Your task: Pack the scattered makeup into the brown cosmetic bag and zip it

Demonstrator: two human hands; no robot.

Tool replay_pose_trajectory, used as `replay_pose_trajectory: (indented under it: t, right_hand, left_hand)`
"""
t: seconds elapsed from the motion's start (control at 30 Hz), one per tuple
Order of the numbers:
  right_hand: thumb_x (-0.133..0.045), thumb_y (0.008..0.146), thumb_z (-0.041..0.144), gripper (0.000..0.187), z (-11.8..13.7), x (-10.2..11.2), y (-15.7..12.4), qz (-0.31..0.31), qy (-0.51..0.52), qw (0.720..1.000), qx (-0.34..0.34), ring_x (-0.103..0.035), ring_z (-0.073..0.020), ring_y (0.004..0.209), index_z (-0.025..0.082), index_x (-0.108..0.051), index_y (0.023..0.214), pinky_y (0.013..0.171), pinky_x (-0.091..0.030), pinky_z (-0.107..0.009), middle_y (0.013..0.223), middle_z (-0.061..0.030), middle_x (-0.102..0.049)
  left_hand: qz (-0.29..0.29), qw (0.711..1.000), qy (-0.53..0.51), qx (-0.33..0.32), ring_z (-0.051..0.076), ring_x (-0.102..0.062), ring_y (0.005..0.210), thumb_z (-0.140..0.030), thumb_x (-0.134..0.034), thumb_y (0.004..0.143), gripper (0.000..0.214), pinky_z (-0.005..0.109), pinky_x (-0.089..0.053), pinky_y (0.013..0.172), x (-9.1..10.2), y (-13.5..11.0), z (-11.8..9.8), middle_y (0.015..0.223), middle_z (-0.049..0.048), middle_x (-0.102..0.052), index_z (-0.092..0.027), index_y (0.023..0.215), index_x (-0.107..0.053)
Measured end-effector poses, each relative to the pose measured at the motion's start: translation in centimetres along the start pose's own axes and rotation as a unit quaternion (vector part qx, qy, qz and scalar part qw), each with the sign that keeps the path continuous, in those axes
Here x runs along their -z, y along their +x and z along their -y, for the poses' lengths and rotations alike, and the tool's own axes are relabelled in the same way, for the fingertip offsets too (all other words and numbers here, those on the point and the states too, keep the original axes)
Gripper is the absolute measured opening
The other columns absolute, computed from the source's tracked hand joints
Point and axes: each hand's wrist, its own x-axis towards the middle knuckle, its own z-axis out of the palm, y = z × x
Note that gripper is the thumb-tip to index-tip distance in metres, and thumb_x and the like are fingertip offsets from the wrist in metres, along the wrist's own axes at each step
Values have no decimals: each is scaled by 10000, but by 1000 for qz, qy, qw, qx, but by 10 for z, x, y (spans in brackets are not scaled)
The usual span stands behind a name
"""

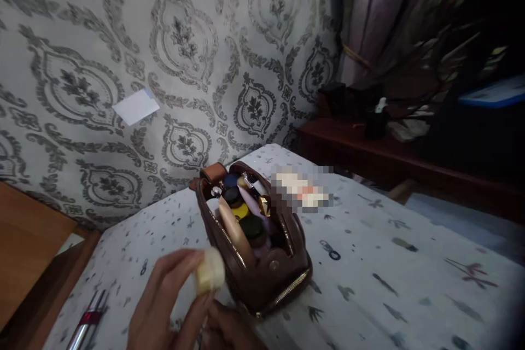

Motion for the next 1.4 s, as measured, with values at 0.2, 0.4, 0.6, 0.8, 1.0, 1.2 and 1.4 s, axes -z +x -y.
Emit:
replay_pose_trajectory:
  t: [0.2, 0.4, 0.6, 0.8, 1.0, 1.2, 1.4]
  right_hand:
    - [-499, 820, 260, 158, 13, 0, -5, 23, -9, 1000, -16, -459, -85, 480, 200, -502, 967, 486, -359, -190, 623, 69, -497]
    - [-506, 857, 302, 139, 11, -4, -10, 11, 12, 999, -41, -449, -68, 467, 202, -524, 952, 440, -339, -173, 675, 60, -507]
    - [-513, 880, 349, 143, 14, -6, -14, 9, 51, 997, -50, -443, -58, 454, 209, -513, 913, 415, -320, -164, 658, 73, -479]
    - [-498, 882, 298, 104, 14, -8, -14, 20, 62, 996, -54, -438, -52, 414, 205, -508, 927, 362, -287, -164, 682, 69, -498]
    - [-483, 857, 235, 72, 10, -7, -11, 29, 53, 997, -41, -458, -43, 399, 195, -506, 913, 356, -312, -157, 682, 72, -512]
    - [-522, 833, 347, 158, 8, -4, -10, 43, 51, 998, -9, -506, -58, 434, 199, -508, 888, 379, -325, -161, 685, 65, -520]
    - [-538, 821, 508, 318, 5, -2, -8, 47, 39, 998, 14, -523, -72, 452, 199, -530, 894, 404, -336, -178, 678, 51, -537]
  left_hand:
    - [131, 981, 59, -127, 235, -581, 1032, -309, -462, 987, 290, 386, -486, 923, -3, 103, -40, 1106, 73, -644, -228, 1224, -609]
    - [253, 943, 159, -145, 268, -577, 991, -239, -581, 923, 130, 393, -453, 865, -25, 138, -45, 944, 47, -672, -219, 1031, -650]
    - [314, 912, 213, -157, 275, -611, 990, -190, -609, 884, 63, 400, -438, 879, -36, 145, -57, 950, 56, -713, -212, 934, -640]
    - [337, 898, 246, -142, 302, -631, 1029, -232, -622, 874, 127, 420, -449, 878, -42, 146, -56, 976, 78, -715, -209, 998, -634]
    - [274, 937, 176, -129, 261, -634, 1022, -208, -569, 914, 179, 371, -464, 884, -27, 140, -52, 999, 52, -721, -224, 1070, -656]
    - [68, 993, 63, -78, 223, -639, 991, -230, -496, 965, 181, 357, -472, 894, -2, 100, -31, 1039, 49, -714, -208, 1066, -644]
    - [-27, 999, -13, 26, 193, -645, 979, -233, -470, 968, 183, 322, -480, 880, -10, 24, 18, 1015, 51, -709, -196, 1032, -638]
